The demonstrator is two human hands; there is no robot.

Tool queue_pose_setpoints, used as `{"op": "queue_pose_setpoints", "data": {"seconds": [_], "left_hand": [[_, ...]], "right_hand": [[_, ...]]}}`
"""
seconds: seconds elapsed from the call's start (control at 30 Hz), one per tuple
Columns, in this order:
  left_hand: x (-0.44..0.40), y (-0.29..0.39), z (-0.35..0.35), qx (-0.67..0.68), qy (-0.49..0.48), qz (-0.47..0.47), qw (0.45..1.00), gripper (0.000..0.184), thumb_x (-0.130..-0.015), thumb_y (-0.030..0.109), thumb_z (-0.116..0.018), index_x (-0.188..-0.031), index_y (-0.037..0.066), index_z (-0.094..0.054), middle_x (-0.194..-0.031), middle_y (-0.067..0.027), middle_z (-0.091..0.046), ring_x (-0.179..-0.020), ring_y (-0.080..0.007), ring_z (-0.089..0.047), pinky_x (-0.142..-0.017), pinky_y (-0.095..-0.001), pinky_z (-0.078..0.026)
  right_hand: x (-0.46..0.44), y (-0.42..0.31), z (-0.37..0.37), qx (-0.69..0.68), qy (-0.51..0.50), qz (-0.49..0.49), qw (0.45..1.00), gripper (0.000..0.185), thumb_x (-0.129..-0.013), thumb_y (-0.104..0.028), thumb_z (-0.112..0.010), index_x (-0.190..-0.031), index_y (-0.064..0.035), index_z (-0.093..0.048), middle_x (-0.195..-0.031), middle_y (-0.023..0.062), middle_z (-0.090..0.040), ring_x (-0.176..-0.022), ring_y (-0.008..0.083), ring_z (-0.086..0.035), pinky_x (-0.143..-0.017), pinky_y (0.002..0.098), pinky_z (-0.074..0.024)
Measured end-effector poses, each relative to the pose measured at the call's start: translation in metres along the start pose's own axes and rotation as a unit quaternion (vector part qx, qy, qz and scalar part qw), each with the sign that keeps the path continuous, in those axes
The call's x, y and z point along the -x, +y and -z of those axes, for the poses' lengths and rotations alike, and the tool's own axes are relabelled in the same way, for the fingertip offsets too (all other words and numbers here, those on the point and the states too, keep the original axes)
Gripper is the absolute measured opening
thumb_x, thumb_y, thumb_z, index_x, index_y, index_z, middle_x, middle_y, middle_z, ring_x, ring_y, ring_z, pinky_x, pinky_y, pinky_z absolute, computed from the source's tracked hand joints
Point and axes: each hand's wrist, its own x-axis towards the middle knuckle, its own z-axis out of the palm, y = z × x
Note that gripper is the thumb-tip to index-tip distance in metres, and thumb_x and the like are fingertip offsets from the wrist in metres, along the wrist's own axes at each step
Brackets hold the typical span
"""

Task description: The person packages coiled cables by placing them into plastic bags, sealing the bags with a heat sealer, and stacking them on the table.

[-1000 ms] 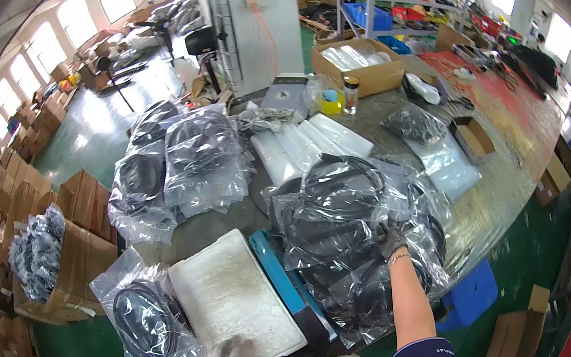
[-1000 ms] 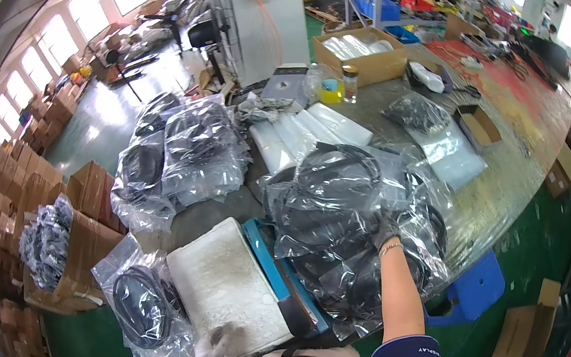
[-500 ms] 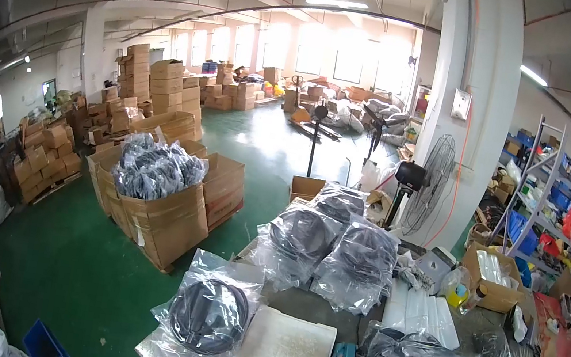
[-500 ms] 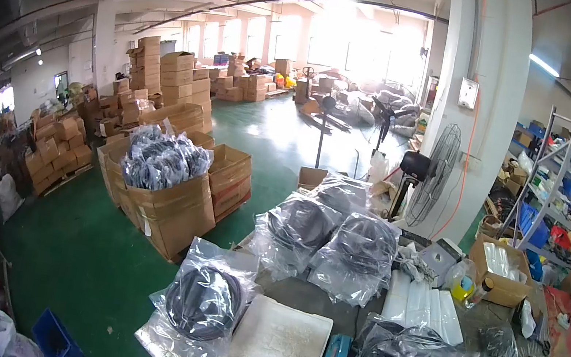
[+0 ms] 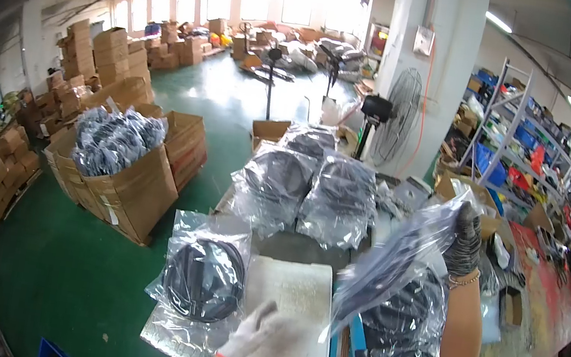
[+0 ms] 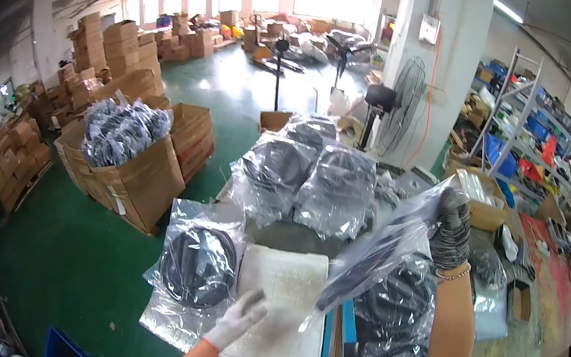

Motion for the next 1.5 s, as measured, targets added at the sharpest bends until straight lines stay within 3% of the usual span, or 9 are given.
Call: {"op": "queue_pose_setpoints", "data": {"seconds": [0.2, 0.3, 0.67, 0.87, 0.97, 1.17, 1.33, 1.4, 1.5], "left_hand": [[-0.047, 0.031, 0.031, 0.096, -0.018, 0.007, 0.995, 0.089, -0.088, 0.033, -0.073, -0.157, 0.005, -0.023, -0.145, -0.0175, -0.050, -0.129, -0.0275, -0.053, -0.108, -0.0368, -0.041], [-0.031, 0.007, 0.064, 0.258, -0.151, 0.128, 0.946, 0.062, -0.090, 0.023, -0.071, -0.143, 0.002, -0.048, -0.115, -0.0076, -0.067, -0.095, -0.0154, -0.066, -0.081, -0.0291, -0.056], [0.009, -0.040, 0.033, 0.539, 0.016, 0.058, 0.840, 0.018, -0.093, 0.018, -0.072, -0.102, 0.004, -0.066, -0.103, -0.0108, -0.071, -0.089, -0.0183, -0.066, -0.083, -0.0305, -0.053], [-0.030, 0.053, 0.025, 0.409, 0.064, -0.148, 0.898, 0.030, -0.091, 0.028, -0.075, -0.101, 0.001, -0.067, -0.090, -0.0129, -0.070, -0.076, -0.0204, -0.065, -0.078, -0.0371, -0.054], [-0.073, 0.111, 0.016, 0.029, 0.017, -0.038, 0.999, 0.021, -0.094, 0.013, -0.063, -0.105, -0.002, -0.071, -0.080, -0.0078, -0.069, -0.071, -0.0121, -0.062, -0.067, -0.0275, -0.051], [-0.180, -0.014, -0.122, -0.288, -0.237, 0.088, 0.924, 0.035, -0.093, 0.034, -0.060, -0.112, 0.008, -0.072, -0.099, -0.0093, -0.074, -0.092, -0.0253, -0.070, -0.083, -0.0380, -0.053], [-0.204, -0.061, -0.178, -0.424, -0.252, 0.141, 0.859, 0.044, -0.091, 0.048, -0.060, -0.120, 0.016, -0.069, -0.118, -0.0170, -0.069, -0.111, -0.0355, -0.065, -0.092, -0.0468, -0.051], [-0.204, -0.061, -0.184, -0.419, -0.224, 0.142, 0.869, 0.045, -0.091, 0.048, -0.060, -0.121, 0.016, -0.067, -0.117, -0.0173, -0.069, -0.111, -0.0353, -0.065, -0.092, -0.0470, -0.051], [-0.202, -0.058, -0.192, -0.406, -0.182, 0.132, 0.886, 0.046, -0.090, 0.049, -0.059, -0.121, 0.016, -0.066, -0.115, -0.0158, -0.070, -0.109, -0.0344, -0.067, -0.091, -0.0466, -0.052]], "right_hand": [[0.053, -0.167, -0.012, -0.290, -0.204, -0.148, 0.923, 0.026, -0.092, -0.029, -0.070, -0.086, -0.0046, -0.064, -0.074, 0.0011, -0.062, -0.063, 0.0133, -0.060, -0.052, 0.0321, -0.0470], [0.093, -0.189, -0.029, -0.113, -0.246, 0.148, 0.951, 0.021, -0.080, -0.022, -0.079, -0.078, -0.0092, -0.063, -0.069, 0.0046, -0.057, -0.058, 0.0241, -0.058, -0.052, 0.0358, -0.0456], [0.173, -0.245, -0.017, 0.082, -0.267, 0.101, 0.955, 0.028, -0.067, -0.037, -0.083, -0.075, -0.0147, -0.069, -0.071, -0.0017, -0.062, -0.066, 0.0207, -0.060, -0.062, 0.0383, -0.0472], [0.214, -0.274, 0.019, 0.095, -0.213, 0.030, 0.972, 0.013, -0.074, -0.027, -0.080, -0.079, -0.0204, -0.070, -0.075, -0.0032, -0.061, -0.066, 0.0193, -0.058, -0.064, 0.0375, -0.0453], [0.282, -0.273, -0.006, -0.035, -0.198, -0.199, 0.959, 0.011, -0.083, -0.019, -0.072, -0.093, -0.0144, -0.071, -0.082, 0.0006, -0.065, -0.071, 0.0218, -0.061, -0.068, 0.0367, -0.0490], [0.423, -0.194, -0.099, -0.155, -0.130, -0.599, 0.774, 0.024, -0.096, -0.027, -0.063, -0.094, -0.0039, -0.071, -0.081, 0.0073, -0.069, -0.076, 0.0205, -0.065, -0.070, 0.0354, -0.0501], [0.526, -0.103, -0.073, 0.046, -0.361, -0.343, 0.866, 0.038, -0.101, -0.032, -0.050, -0.130, -0.0093, -0.061, -0.125, 0.0137, -0.066, -0.114, 0.0226, -0.063, -0.097, 0.0372, -0.0506], [0.539, -0.079, -0.080, -0.417, -0.135, -0.595, 0.674, 0.039, -0.099, -0.034, -0.052, -0.130, -0.0113, -0.061, -0.124, 0.0130, -0.068, -0.112, 0.0271, -0.065, -0.098, 0.0394, -0.0512], [0.541, -0.060, -0.075, -0.249, -0.320, -0.631, 0.661, 0.039, -0.099, -0.034, -0.051, -0.128, -0.0111, -0.062, -0.112, 0.0156, -0.071, -0.100, 0.0335, -0.068, -0.093, 0.0425, -0.0532]]}}
